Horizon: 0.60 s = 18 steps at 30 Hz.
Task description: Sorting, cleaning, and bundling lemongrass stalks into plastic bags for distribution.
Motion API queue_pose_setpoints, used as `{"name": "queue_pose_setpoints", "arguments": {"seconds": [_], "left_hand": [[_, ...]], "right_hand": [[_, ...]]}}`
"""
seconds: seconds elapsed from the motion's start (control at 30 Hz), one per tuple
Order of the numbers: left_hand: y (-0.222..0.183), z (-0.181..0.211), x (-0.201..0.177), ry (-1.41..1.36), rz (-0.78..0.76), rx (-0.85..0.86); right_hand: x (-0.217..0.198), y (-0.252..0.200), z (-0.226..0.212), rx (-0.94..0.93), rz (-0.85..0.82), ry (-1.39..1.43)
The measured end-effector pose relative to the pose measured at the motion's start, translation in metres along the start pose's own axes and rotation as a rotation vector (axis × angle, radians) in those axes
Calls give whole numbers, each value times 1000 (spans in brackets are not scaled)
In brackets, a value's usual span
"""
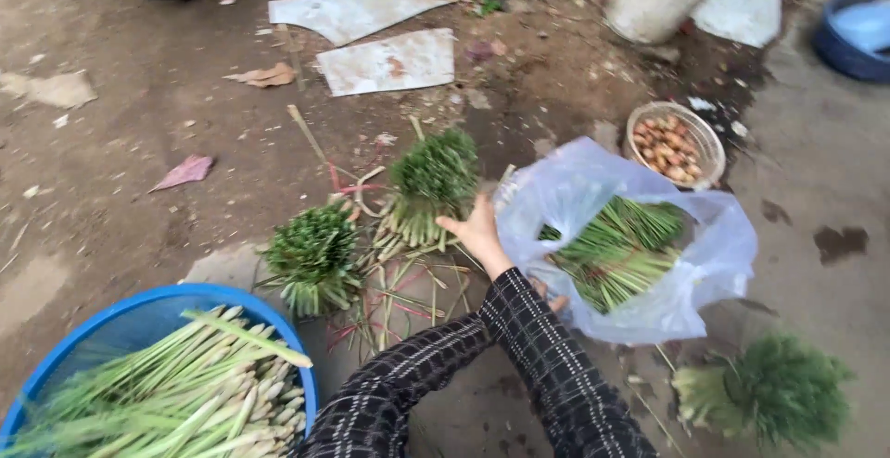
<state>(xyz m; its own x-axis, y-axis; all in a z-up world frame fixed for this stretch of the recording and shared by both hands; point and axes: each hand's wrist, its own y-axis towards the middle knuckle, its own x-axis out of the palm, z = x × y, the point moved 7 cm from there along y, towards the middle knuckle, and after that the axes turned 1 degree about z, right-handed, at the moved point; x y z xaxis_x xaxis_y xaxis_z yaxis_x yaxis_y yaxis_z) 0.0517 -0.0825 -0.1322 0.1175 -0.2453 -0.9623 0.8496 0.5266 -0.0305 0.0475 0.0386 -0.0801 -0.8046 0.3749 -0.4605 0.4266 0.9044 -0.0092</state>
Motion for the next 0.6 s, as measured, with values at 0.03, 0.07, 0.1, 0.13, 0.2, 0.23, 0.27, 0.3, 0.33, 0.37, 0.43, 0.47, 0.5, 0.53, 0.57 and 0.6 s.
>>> {"name": "queue_pose_setpoints", "arguments": {"seconds": [0.03, 0.07, 0.1, 0.13, 0.2, 0.23, 0.27, 0.3, 0.33, 0.37, 0.43, 0.47, 0.5, 0.53, 0.57, 0.6], "left_hand": [[4, 2, 0, 0, 28, 29], [8, 5, 1, -2, 58, 59], [9, -2, 12, -6, 88, 89], [16, -5, 18, -8, 124, 113], [39, -5, 11, -12, 154, 157], [45, -27, 2, -78, 161, 5], [52, -51, -8, -142, 170, -151], [51, -50, -29, -140, 167, -134], [49, -55, -48, -183, 147, -209], [48, -60, -66, -226, 127, -284], [42, -36, -95, -308, 79, -232], [37, -21, -105, -391, 20, -188], [39, -12, -104, -390, 10, -173], [43, -3, -104, -343, -6, -141], [46, 7, -104, -296, -20, -108], [50, 10, -104, -289, -18, -93]], "right_hand": [[-8, 6, 9, -66, -92, -102], [-18, 9, 20, -129, -185, -206], [-57, 5, 7, -105, -156, -209], [-88, 2, -11, -93, -251, -3], [-156, -9, -30, -78, -321, 207], [-192, -16, -14, 128, -287, 143], [-228, -23, 0, 330, -255, 81], [-254, -32, 112, 334, -239, 85], [-296, -32, 205, 407, -229, -470], [-344, -10, 263, 466, -208, -1027], [-352, -19, 244, 459, -124, -1053], [-357, -30, 237, 455, -53, -1078], [-335, -23, 209, 472, -46, -1073], [-307, -10, 169, 284, -47, -1107], [-279, 2, 129, 95, -47, -1136], [-265, 5, 126, 101, -30, -1134]]}}
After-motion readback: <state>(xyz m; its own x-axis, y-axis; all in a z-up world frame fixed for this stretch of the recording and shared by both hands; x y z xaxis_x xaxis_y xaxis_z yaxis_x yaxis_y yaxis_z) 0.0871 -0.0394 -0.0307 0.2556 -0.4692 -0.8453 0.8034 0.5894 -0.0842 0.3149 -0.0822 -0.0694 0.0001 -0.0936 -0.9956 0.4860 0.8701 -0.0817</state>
